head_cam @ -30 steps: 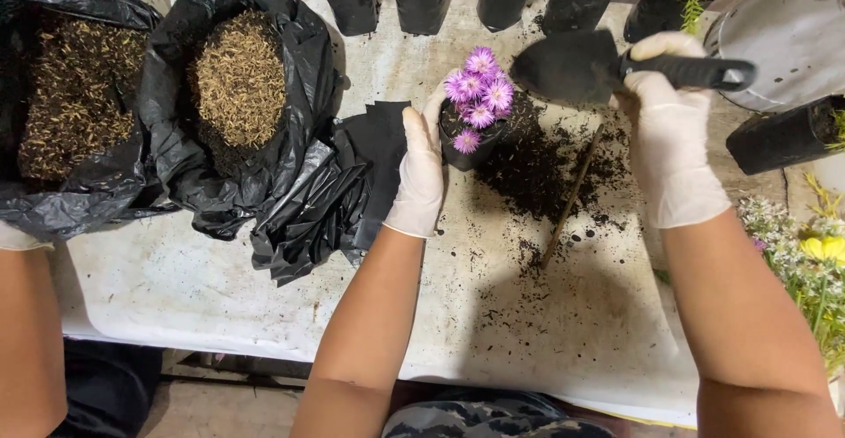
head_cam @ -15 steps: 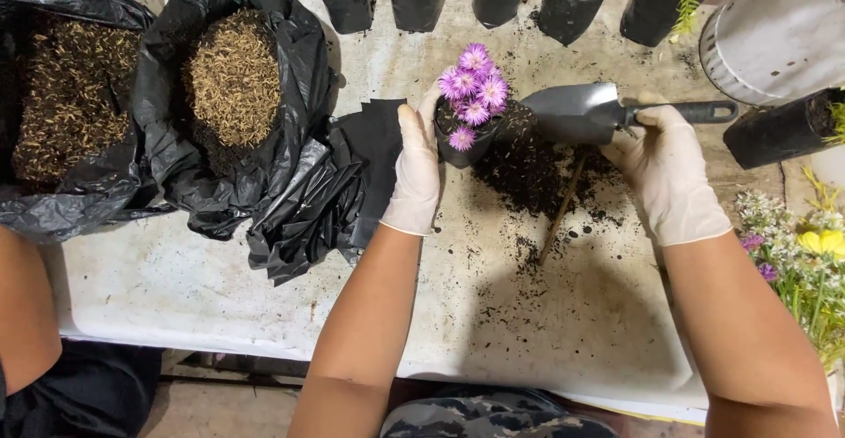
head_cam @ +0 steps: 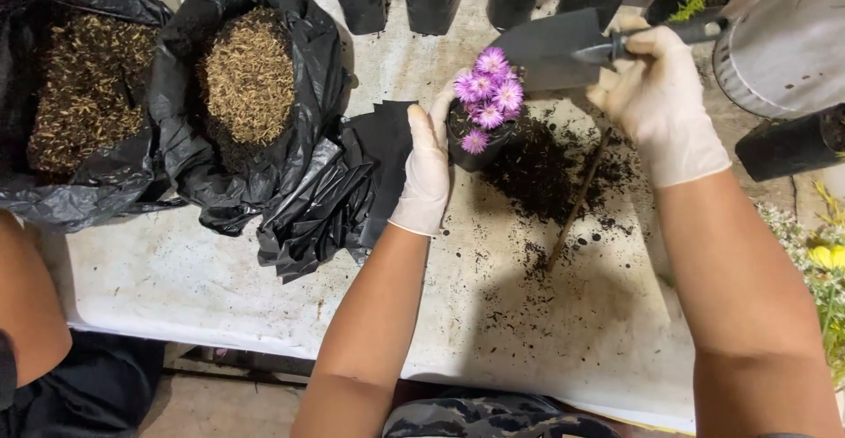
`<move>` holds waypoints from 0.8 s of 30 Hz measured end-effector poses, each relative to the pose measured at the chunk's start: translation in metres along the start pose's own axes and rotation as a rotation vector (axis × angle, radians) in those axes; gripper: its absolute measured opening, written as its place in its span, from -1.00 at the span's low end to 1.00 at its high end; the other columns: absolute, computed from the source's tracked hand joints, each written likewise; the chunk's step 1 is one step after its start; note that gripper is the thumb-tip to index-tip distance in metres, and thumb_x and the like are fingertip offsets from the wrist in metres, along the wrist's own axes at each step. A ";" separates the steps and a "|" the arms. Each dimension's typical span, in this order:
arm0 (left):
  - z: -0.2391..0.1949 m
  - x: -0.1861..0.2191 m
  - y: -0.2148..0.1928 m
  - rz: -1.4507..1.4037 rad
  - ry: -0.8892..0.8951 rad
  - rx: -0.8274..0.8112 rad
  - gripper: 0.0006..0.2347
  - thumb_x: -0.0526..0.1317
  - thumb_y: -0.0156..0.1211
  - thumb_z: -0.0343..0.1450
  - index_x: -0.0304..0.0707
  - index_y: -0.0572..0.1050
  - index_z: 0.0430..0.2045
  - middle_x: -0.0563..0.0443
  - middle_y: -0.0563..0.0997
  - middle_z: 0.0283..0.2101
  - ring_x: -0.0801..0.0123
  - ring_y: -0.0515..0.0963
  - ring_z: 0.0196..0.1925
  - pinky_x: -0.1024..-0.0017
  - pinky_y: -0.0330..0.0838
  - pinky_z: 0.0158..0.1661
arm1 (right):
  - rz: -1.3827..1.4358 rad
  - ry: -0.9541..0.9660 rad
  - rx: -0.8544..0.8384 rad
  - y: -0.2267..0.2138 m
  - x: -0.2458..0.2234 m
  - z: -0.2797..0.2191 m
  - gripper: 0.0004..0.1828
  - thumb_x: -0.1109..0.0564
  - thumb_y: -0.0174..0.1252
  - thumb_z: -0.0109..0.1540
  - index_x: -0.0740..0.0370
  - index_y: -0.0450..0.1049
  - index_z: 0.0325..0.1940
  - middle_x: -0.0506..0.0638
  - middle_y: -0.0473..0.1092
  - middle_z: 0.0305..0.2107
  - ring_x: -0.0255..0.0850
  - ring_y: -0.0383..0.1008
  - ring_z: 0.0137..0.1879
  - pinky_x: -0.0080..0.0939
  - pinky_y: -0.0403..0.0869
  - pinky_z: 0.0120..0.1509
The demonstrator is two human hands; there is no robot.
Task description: The person arranges purple flowers into a small black pot and secures them with soil. They use a small hand trowel to scoop soil from a pile on the table and fill the pot around the stems, then pat the soil down with their gloved hands.
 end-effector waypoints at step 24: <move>-0.005 0.001 -0.005 0.433 0.324 -0.025 -0.29 0.27 -0.64 0.57 -0.26 0.44 0.22 -0.16 0.38 0.38 0.11 0.26 0.50 0.18 0.02 0.52 | -0.676 -0.413 0.270 -0.034 -0.036 -0.065 -0.85 0.25 -0.03 0.43 -0.01 0.35 -0.12 -0.21 0.47 -0.24 -0.55 0.46 -0.50 -0.67 0.48 -0.58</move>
Point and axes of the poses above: each hand's wrist, its own z-axis towards the middle knuckle, its own y-axis out of the palm, x = y × z, the point moved 3 cm from there along z, towards the middle knuckle
